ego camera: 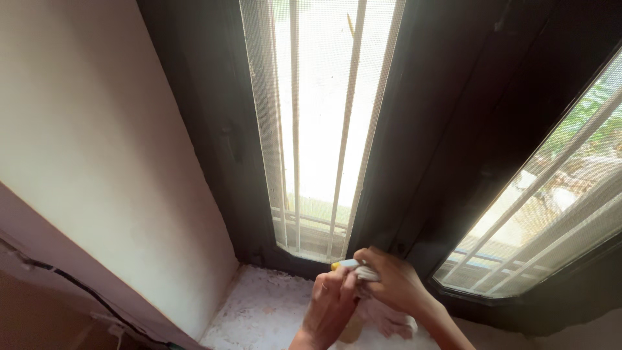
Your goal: The person wipes the glass panes and frame of a door using a cloth and a spray bottle.
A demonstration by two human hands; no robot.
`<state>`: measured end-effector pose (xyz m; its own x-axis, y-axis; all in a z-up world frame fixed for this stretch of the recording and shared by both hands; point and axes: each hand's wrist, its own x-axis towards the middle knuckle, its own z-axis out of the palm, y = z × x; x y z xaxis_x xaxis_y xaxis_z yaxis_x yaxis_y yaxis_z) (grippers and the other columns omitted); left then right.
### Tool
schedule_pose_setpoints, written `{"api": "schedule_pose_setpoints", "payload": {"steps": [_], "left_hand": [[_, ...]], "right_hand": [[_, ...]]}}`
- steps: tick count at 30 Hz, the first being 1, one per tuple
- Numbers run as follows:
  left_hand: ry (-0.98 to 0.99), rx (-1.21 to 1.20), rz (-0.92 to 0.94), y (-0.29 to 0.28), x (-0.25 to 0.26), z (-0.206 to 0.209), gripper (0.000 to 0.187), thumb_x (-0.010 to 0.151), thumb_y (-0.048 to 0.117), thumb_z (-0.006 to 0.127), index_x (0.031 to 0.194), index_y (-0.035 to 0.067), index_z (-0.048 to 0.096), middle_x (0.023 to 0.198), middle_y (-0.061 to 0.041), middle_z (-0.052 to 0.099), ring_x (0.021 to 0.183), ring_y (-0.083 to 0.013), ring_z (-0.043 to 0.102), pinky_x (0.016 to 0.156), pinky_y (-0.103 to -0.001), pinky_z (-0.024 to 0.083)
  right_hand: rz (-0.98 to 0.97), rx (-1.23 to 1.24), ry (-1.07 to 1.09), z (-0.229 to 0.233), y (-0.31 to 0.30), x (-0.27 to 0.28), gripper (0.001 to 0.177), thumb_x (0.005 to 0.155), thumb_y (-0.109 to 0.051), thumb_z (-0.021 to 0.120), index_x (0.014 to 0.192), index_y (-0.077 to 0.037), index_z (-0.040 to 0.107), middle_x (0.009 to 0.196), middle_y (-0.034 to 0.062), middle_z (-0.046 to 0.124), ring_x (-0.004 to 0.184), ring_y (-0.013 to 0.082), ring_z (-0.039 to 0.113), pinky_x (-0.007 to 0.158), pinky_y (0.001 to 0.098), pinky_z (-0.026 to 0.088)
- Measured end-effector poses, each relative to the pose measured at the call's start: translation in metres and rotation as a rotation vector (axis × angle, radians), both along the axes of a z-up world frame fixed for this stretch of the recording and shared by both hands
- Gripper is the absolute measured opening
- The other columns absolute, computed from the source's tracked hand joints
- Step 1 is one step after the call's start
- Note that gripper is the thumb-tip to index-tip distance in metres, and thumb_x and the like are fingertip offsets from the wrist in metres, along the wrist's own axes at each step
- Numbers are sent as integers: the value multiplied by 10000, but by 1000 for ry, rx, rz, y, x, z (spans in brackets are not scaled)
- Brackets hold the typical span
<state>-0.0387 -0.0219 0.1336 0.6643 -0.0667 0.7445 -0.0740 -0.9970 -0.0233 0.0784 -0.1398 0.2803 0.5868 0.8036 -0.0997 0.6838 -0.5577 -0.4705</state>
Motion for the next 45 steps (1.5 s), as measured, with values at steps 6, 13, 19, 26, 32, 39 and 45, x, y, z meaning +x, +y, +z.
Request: {"api": "schedule_pose_setpoints", "payload": {"steps": [6,13,19,26,32,39,45], "left_hand": [[-81,-314,127,15,-13,68,601,794,75,742,1374,16,592,1266,-201,528,966,-335,587,811,-435,502],[178,-593,82,61,-14,94,297,803,63,727,1090,53,650,943,-130,677,921,-344,664,795,-479,501],[240,-768,-9,82,-13,106,271,825,27,684,1091,78,680,1014,-138,681,896,-396,680,755,-486,542],[290,-870,4,75,-16,122,192,858,205,765,977,67,703,932,-141,684,854,-390,681,710,-491,527],[217,-843,85,60,-24,121,166,898,191,682,956,37,661,918,-153,665,838,-403,667,702,-500,522],[107,-950,173,59,-44,121,173,915,227,682,961,63,711,913,-140,693,796,-390,684,660,-476,530],[106,-917,272,67,-56,121,181,911,269,688,970,100,715,867,-104,680,717,-345,690,621,-465,524]], "right_hand": [[3,271,89,-13,23,-2,404,719,-209,717,1118,-163,671,1004,43,723,945,259,721,799,383,555],[-58,315,148,-27,54,-7,327,751,-145,704,1078,-138,717,1013,57,695,913,234,716,798,378,554],[-102,431,272,-31,62,-5,499,746,-111,740,1240,-125,673,995,58,718,881,195,729,785,340,586],[-182,337,312,-24,54,-1,629,730,-65,729,1346,-126,612,986,80,741,881,179,725,787,316,577],[-49,368,198,-25,51,-11,659,699,-72,729,1346,-146,629,1099,80,724,985,197,722,842,336,569],[-63,276,282,-13,46,-26,690,690,-73,729,1361,-149,584,1111,59,705,983,215,727,853,342,570],[-6,295,296,-2,51,-38,687,699,-70,735,1365,-144,580,1119,65,710,1014,221,733,897,345,568]]}}
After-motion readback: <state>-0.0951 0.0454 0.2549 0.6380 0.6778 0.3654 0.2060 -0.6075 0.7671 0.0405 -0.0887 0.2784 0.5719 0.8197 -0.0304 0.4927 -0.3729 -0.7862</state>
